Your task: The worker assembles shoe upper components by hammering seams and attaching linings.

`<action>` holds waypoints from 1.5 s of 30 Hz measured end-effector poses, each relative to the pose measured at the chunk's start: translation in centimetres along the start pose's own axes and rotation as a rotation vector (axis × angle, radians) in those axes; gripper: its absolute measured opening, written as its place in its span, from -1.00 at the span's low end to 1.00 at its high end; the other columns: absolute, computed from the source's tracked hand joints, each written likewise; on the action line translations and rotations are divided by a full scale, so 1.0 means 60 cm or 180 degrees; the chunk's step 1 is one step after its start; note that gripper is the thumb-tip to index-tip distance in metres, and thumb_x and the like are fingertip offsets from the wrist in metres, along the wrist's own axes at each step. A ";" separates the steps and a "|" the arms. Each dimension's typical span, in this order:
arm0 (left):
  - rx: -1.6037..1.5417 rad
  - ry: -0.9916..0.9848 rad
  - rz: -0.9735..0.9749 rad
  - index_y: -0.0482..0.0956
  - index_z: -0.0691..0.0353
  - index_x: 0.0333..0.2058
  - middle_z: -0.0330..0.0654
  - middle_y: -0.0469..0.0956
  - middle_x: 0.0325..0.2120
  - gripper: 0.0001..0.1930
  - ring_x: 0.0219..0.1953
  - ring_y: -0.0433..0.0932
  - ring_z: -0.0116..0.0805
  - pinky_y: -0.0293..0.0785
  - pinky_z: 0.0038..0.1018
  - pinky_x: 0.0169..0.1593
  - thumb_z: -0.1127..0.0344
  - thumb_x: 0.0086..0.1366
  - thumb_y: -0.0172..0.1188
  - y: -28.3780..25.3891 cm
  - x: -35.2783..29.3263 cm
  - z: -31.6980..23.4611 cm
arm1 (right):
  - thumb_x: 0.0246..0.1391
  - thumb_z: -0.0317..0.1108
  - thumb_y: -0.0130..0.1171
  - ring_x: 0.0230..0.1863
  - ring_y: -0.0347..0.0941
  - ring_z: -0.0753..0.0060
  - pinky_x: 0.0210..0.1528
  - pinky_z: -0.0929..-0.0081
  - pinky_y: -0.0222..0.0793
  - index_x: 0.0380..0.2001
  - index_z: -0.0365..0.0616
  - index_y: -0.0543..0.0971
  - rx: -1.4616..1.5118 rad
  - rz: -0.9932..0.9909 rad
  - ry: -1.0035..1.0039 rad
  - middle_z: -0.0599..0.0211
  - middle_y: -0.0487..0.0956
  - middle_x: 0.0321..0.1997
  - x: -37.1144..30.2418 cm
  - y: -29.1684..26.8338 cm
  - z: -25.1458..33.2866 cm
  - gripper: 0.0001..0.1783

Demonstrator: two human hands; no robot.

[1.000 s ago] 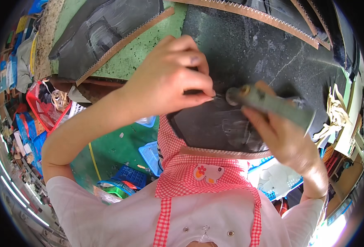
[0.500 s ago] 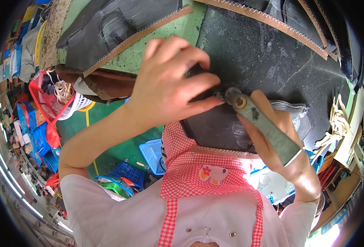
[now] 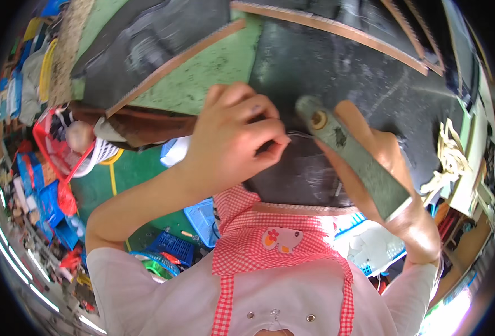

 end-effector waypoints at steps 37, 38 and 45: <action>0.1051 -0.0984 -0.0551 0.64 0.24 -0.04 -0.01 0.67 -0.19 -0.63 -0.13 0.63 -0.21 0.48 -0.37 -0.02 0.07 0.37 0.23 -0.309 0.193 0.315 | 0.36 -0.41 0.01 -0.71 0.06 0.81 -0.71 0.76 -0.11 -0.06 -0.25 0.42 0.2459 -0.3332 0.0943 0.58 0.26 -0.62 -0.384 -0.129 -0.192 -0.82; 0.1313 -0.1167 -0.0601 0.65 0.27 -0.06 0.03 0.67 -0.16 -0.61 -0.11 0.63 -0.15 0.49 -0.33 0.00 0.06 0.35 0.26 -0.268 0.156 0.323 | 0.36 -0.42 0.01 -0.72 0.04 0.83 -0.72 0.76 -0.15 -0.02 -0.24 0.41 0.2555 -0.3397 0.1062 0.59 0.24 -0.62 -0.389 -0.115 -0.209 -0.81; 0.0671 -0.1012 0.0070 0.54 0.41 -0.07 -0.07 0.57 -0.12 -0.69 -0.05 0.51 -0.23 0.41 -0.37 0.12 0.34 0.29 0.33 -0.223 -0.007 0.479 | 0.30 -0.24 0.16 -0.46 0.46 0.45 -0.33 0.29 0.47 -0.05 -0.23 0.50 0.1639 -0.2290 0.0208 0.31 0.55 -0.42 -0.272 -0.102 -0.130 -0.70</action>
Point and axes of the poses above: each hand's wrist, its own x-axis towards the middle knuckle, its own y-axis out of the palm, z = x × y, the point moved 7 cm from there along x, towards the middle knuckle
